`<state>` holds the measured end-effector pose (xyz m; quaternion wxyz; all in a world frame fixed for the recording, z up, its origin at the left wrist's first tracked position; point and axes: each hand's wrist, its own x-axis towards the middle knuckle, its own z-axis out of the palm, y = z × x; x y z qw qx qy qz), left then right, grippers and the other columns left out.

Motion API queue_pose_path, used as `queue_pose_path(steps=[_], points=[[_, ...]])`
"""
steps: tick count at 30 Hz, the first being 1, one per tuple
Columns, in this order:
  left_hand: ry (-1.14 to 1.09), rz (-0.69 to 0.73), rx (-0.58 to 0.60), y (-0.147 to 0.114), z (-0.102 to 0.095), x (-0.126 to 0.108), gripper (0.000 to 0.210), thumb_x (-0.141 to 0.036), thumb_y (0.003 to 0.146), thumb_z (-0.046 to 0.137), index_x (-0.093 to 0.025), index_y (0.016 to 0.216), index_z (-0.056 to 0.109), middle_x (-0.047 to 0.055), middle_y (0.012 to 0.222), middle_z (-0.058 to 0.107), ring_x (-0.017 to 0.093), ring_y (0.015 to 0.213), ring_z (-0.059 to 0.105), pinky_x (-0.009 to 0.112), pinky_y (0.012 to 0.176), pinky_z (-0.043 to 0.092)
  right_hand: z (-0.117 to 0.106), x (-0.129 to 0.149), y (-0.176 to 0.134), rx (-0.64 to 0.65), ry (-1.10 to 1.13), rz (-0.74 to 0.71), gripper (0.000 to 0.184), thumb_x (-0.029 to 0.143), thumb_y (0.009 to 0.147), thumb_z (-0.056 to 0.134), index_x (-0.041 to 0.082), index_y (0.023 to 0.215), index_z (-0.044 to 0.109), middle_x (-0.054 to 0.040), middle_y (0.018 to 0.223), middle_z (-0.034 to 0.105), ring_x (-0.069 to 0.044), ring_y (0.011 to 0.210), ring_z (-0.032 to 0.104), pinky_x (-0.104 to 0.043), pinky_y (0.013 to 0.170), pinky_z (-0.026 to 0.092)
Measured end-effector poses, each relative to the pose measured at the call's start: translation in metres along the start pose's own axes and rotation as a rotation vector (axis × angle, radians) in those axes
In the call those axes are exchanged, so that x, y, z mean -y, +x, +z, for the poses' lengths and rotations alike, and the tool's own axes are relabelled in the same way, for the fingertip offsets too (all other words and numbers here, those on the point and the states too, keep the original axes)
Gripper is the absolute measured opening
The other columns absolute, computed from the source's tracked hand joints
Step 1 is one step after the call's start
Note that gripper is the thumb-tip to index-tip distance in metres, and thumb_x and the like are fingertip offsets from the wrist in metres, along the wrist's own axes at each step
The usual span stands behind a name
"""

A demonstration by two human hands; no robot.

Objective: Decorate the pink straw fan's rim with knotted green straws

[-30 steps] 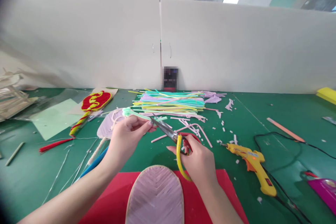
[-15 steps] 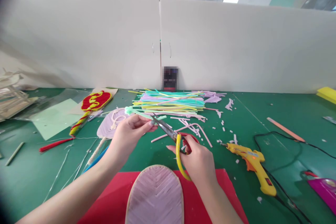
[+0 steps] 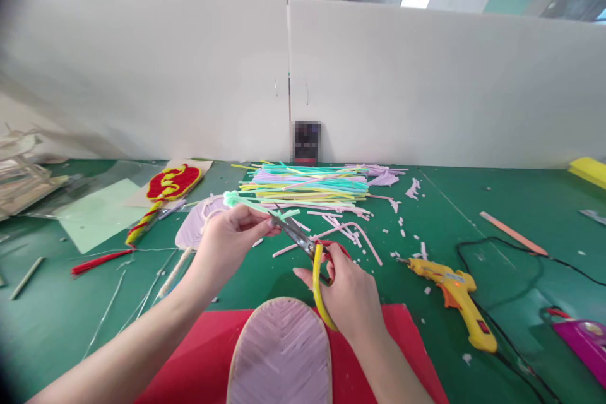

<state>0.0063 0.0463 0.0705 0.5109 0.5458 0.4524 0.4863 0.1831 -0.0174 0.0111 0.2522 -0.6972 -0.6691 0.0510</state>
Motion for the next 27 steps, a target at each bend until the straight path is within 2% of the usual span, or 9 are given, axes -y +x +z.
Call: queue_pose_path(steps=[6, 17, 22, 27], points=[[0.009, -0.02, 0.049, -0.001, 0.004, 0.006, 0.006, -0.021, 0.069, 0.068, -0.017, 0.066, 0.064, 0.002, 0.065, 0.07, 0.016, 0.064, 0.068, 0.025, 0.062, 0.055, 0.004, 0.0, -0.002, -0.015, 0.031, -0.032, 0.037, 0.058, 0.076, 0.054, 0.022, 0.086, 0.055, 0.0018, 0.051, 0.057, -0.018, 0.046, 0.058, -0.023, 0.043, 0.031], [0.007, -0.016, 0.032, -0.002, 0.006, 0.014, 0.008, -0.023, 0.071, 0.067, -0.016, 0.07, 0.062, 0.002, 0.069, 0.07, 0.015, 0.066, 0.068, 0.023, 0.064, 0.055, 0.009, 0.002, -0.006, -0.096, -0.011, -0.057, 0.035, 0.055, 0.078, 0.053, 0.021, 0.074, 0.056, 0.0037, 0.045, 0.049, -0.014, 0.039, 0.052, -0.023, 0.042, 0.025], [-0.022, -0.033, 0.045, -0.001, 0.006, 0.017, 0.009, -0.022, 0.072, 0.066, -0.015, 0.072, 0.061, 0.001, 0.069, 0.069, 0.013, 0.066, 0.068, 0.021, 0.065, 0.055, 0.01, 0.004, -0.007, -0.098, 0.008, -0.029, 0.037, 0.057, 0.077, 0.053, 0.021, 0.068, 0.052, 0.0043, 0.043, 0.046, -0.013, 0.037, 0.048, -0.023, 0.042, 0.025], [-0.039, -0.045, 0.05, 0.001, 0.006, 0.018, 0.01, -0.021, 0.071, 0.066, -0.014, 0.072, 0.06, 0.0, 0.068, 0.068, 0.013, 0.065, 0.068, 0.02, 0.064, 0.055, 0.01, 0.006, -0.008, -0.053, 0.118, 0.024, 0.038, 0.058, 0.077, 0.052, 0.021, 0.069, 0.053, 0.0047, 0.042, 0.043, -0.012, 0.036, 0.043, -0.022, 0.041, 0.026]])
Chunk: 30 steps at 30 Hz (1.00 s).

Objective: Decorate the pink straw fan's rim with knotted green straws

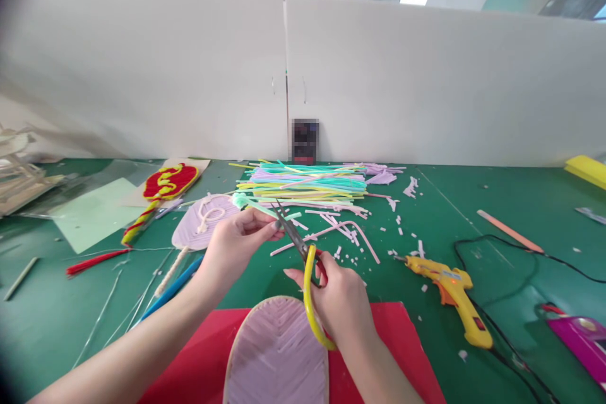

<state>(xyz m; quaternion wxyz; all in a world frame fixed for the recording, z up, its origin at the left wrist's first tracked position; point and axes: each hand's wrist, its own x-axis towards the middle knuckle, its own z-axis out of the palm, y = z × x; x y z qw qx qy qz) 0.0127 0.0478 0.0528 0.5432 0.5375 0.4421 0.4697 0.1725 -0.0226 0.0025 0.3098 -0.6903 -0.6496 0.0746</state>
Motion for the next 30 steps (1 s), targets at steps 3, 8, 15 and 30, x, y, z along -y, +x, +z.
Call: queue_pose_path(steps=[3, 8, 15, 30], points=[[-0.004, -0.009, -0.004, 0.001, 0.0, 0.0, 0.009, -0.021, 0.071, 0.066, -0.014, 0.072, 0.059, 0.0, 0.067, 0.068, 0.012, 0.065, 0.068, 0.02, 0.064, 0.055, 0.001, 0.0, 0.0, 0.038, 0.064, 0.035, 0.038, 0.059, 0.076, 0.054, 0.021, 0.072, 0.055, 0.0037, 0.043, 0.046, -0.012, 0.036, 0.043, -0.021, 0.04, 0.028], [-0.008, -0.01, -0.002, 0.002, 0.0, 0.001, 0.01, -0.021, 0.07, 0.066, -0.014, 0.071, 0.059, 0.0, 0.067, 0.068, 0.013, 0.065, 0.068, 0.021, 0.064, 0.055, 0.002, -0.002, 0.0, 0.046, 0.05, 0.044, 0.039, 0.06, 0.075, 0.054, 0.021, 0.072, 0.056, 0.002, 0.044, 0.049, -0.013, 0.037, 0.047, -0.022, 0.04, 0.028], [0.013, -0.031, -0.002, 0.005, -0.003, 0.008, 0.01, -0.022, 0.069, 0.066, -0.014, 0.072, 0.06, 0.001, 0.067, 0.068, 0.015, 0.065, 0.068, 0.023, 0.063, 0.054, 0.007, -0.008, 0.0, -0.024, -0.11, -0.015, 0.046, 0.065, 0.076, 0.049, 0.02, 0.07, 0.057, -0.001, 0.043, 0.053, -0.016, 0.038, 0.052, -0.024, 0.041, 0.026], [-0.112, -0.107, 0.005, 0.011, -0.003, 0.013, 0.019, -0.028, 0.066, 0.073, -0.013, 0.071, 0.062, 0.003, 0.067, 0.07, 0.015, 0.068, 0.068, 0.024, 0.067, 0.053, -0.005, -0.038, 0.019, -0.022, -0.182, 0.248, 0.024, 0.046, 0.076, 0.057, 0.023, 0.084, 0.058, -0.001, 0.061, 0.061, -0.02, 0.052, 0.057, -0.026, 0.044, 0.035]])
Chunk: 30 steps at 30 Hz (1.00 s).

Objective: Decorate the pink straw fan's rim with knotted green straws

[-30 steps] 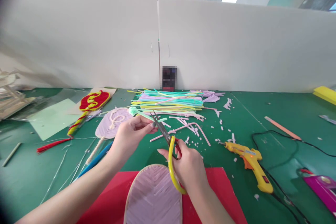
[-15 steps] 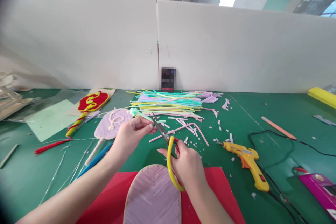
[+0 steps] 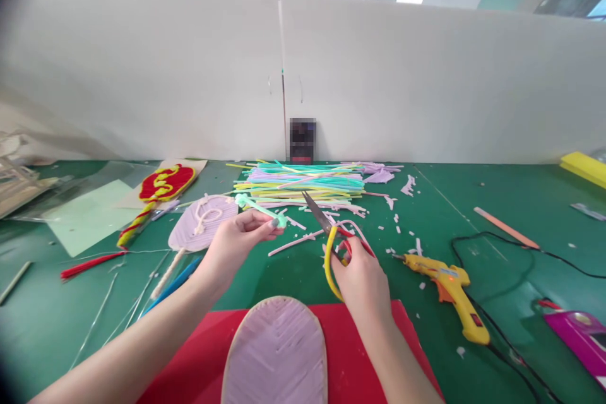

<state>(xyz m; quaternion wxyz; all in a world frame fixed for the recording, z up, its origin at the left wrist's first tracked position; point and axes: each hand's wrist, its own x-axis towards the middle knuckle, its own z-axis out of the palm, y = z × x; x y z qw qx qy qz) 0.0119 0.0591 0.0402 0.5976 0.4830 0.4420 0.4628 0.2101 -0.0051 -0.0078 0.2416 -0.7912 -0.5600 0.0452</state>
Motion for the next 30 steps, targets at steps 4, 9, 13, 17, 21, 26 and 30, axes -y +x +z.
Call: queue_pose_path(steps=[4, 9, 13, 17, 21, 26, 30], points=[[-0.001, 0.003, 0.006, -0.002, 0.002, -0.002, 0.02, -0.029, 0.064, 0.074, -0.014, 0.072, 0.064, 0.001, 0.067, 0.068, 0.015, 0.072, 0.068, 0.023, 0.067, 0.052, 0.011, -0.014, 0.004, -0.063, -0.057, -0.125, 0.024, 0.034, 0.077, 0.056, 0.015, 0.092, 0.06, -0.009, 0.082, 0.062, -0.024, 0.076, 0.061, -0.032, 0.065, 0.047], [-0.031, -0.015, 0.005, -0.005, 0.006, 0.002, 0.02, -0.03, 0.065, 0.074, -0.014, 0.073, 0.065, 0.0, 0.068, 0.068, 0.014, 0.07, 0.067, 0.021, 0.066, 0.05, 0.021, -0.017, 0.003, -0.163, -0.052, -0.189, 0.027, 0.033, 0.081, 0.051, 0.012, 0.094, 0.059, -0.0132, 0.089, 0.06, -0.027, 0.085, 0.058, -0.038, 0.075, 0.048], [-0.026, -0.029, 0.037, -0.005, 0.01, 0.018, 0.022, -0.032, 0.065, 0.074, -0.014, 0.075, 0.064, 0.001, 0.068, 0.068, 0.014, 0.069, 0.066, 0.021, 0.063, 0.048, 0.016, -0.02, 0.007, -0.225, -0.006, -0.162, 0.022, 0.038, 0.083, 0.048, 0.016, 0.08, 0.054, -0.0105, 0.08, 0.056, -0.026, 0.078, 0.057, -0.039, 0.072, 0.048], [-0.012, -0.041, 0.057, 0.0, 0.009, 0.04, 0.026, -0.036, 0.065, 0.073, -0.014, 0.074, 0.064, 0.002, 0.066, 0.068, 0.015, 0.07, 0.065, 0.022, 0.061, 0.048, 0.004, -0.014, 0.009, -0.3, 0.151, -0.16, 0.023, 0.041, 0.084, 0.049, 0.018, 0.077, 0.051, -0.0095, 0.084, 0.052, -0.022, 0.076, 0.056, -0.036, 0.069, 0.048], [0.024, -0.017, 0.078, 0.001, 0.011, 0.051, 0.028, -0.039, 0.063, 0.074, -0.013, 0.071, 0.064, 0.002, 0.066, 0.067, 0.012, 0.063, 0.061, 0.021, 0.057, 0.047, 0.001, 0.008, 0.002, -0.057, 0.563, -0.177, 0.024, 0.041, 0.086, 0.049, 0.019, 0.082, 0.056, -0.0066, 0.082, 0.06, -0.017, 0.074, 0.06, -0.029, 0.066, 0.05], [0.044, -0.002, 0.17, -0.002, 0.013, 0.051, 0.028, -0.039, 0.062, 0.075, -0.013, 0.069, 0.065, 0.001, 0.064, 0.066, 0.01, 0.059, 0.057, 0.02, 0.054, 0.044, 0.009, 0.029, -0.009, 0.234, 0.716, -0.165, 0.027, 0.044, 0.086, 0.05, 0.019, 0.087, 0.059, -0.0058, 0.086, 0.066, -0.019, 0.079, 0.063, -0.028, 0.065, 0.049], [0.063, -0.01, 0.221, -0.003, 0.012, 0.055, 0.026, -0.037, 0.064, 0.074, -0.013, 0.07, 0.066, 0.002, 0.066, 0.066, 0.01, 0.06, 0.057, 0.02, 0.055, 0.044, 0.01, 0.028, -0.01, 0.24, 0.71, -0.191, 0.024, 0.041, 0.087, 0.048, 0.019, 0.084, 0.057, -0.0047, 0.083, 0.066, -0.017, 0.076, 0.063, -0.027, 0.065, 0.047]])
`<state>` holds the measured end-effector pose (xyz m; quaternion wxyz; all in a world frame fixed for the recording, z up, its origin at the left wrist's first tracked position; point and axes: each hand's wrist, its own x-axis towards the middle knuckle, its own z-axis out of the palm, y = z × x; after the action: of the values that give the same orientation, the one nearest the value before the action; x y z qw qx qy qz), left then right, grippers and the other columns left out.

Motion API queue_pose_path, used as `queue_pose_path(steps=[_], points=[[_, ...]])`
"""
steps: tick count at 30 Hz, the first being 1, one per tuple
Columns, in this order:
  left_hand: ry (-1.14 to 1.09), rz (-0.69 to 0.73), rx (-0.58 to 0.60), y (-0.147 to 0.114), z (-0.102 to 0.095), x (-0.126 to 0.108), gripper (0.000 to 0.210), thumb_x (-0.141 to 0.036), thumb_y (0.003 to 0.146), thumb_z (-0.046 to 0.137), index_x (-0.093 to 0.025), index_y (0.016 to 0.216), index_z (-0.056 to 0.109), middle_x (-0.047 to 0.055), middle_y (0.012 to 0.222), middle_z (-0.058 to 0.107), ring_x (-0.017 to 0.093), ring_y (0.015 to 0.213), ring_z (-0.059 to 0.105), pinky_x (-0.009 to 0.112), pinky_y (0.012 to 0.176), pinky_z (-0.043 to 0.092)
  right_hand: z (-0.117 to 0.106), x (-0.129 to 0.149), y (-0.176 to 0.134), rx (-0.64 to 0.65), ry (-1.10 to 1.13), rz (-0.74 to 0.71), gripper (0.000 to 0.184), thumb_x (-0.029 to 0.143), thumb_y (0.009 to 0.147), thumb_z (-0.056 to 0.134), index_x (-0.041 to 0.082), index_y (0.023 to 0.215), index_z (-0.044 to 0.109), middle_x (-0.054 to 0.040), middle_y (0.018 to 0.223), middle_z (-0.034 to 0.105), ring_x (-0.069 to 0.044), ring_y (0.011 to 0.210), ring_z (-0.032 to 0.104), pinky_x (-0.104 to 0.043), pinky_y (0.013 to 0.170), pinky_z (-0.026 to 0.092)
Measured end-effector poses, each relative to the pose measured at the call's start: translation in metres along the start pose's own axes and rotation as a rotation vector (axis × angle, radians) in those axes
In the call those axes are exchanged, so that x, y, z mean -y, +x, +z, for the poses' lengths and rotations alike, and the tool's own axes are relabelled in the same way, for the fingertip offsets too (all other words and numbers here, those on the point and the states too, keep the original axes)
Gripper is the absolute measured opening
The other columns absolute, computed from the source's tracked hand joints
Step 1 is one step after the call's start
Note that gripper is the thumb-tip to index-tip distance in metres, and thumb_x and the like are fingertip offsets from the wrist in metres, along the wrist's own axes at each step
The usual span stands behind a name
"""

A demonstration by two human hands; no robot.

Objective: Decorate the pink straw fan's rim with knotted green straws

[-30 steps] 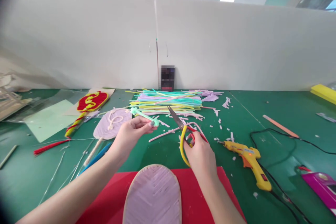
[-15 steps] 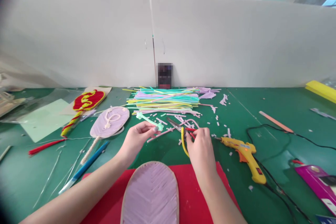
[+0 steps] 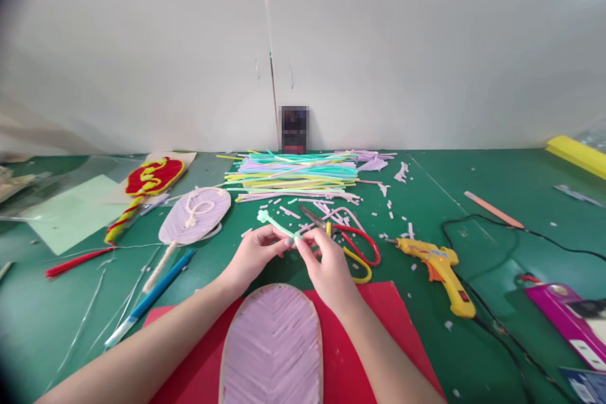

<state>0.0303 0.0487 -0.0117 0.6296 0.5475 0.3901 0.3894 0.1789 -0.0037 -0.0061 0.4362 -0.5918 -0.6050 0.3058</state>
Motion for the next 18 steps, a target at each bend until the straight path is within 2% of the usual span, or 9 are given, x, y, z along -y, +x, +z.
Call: queue_pose_path(steps=[6, 13, 18], points=[[0.038, -0.013, 0.087, 0.0011, -0.0004, 0.0009, 0.027, -0.04, 0.069, 0.068, -0.013, 0.075, 0.067, 0.002, 0.068, 0.066, 0.012, 0.063, 0.059, 0.021, 0.056, 0.046, -0.0027, -0.001, 0.0, 0.018, 0.018, -0.024, 0.022, 0.038, 0.089, 0.046, 0.02, 0.08, 0.056, -0.0039, 0.08, 0.065, -0.017, 0.074, 0.061, -0.026, 0.065, 0.047], [0.057, 0.012, 0.042, -0.0002, -0.0006, 0.0001, 0.027, -0.041, 0.073, 0.065, -0.014, 0.071, 0.063, 0.002, 0.066, 0.065, 0.012, 0.062, 0.059, 0.021, 0.058, 0.046, -0.0021, 0.0002, -0.0007, 0.042, 0.077, 0.036, 0.029, 0.042, 0.091, 0.039, 0.02, 0.081, 0.056, -0.0029, 0.076, 0.063, -0.016, 0.073, 0.06, -0.025, 0.064, 0.047], [0.058, 0.023, 0.054, -0.0016, 0.0005, -0.001, 0.029, -0.043, 0.073, 0.064, -0.014, 0.07, 0.062, 0.001, 0.066, 0.064, 0.012, 0.062, 0.058, 0.022, 0.058, 0.046, -0.0021, -0.0006, -0.0008, 0.08, 0.098, 0.01, 0.026, 0.041, 0.089, 0.043, 0.02, 0.082, 0.056, -0.0043, 0.081, 0.065, -0.016, 0.076, 0.061, -0.025, 0.064, 0.047]])
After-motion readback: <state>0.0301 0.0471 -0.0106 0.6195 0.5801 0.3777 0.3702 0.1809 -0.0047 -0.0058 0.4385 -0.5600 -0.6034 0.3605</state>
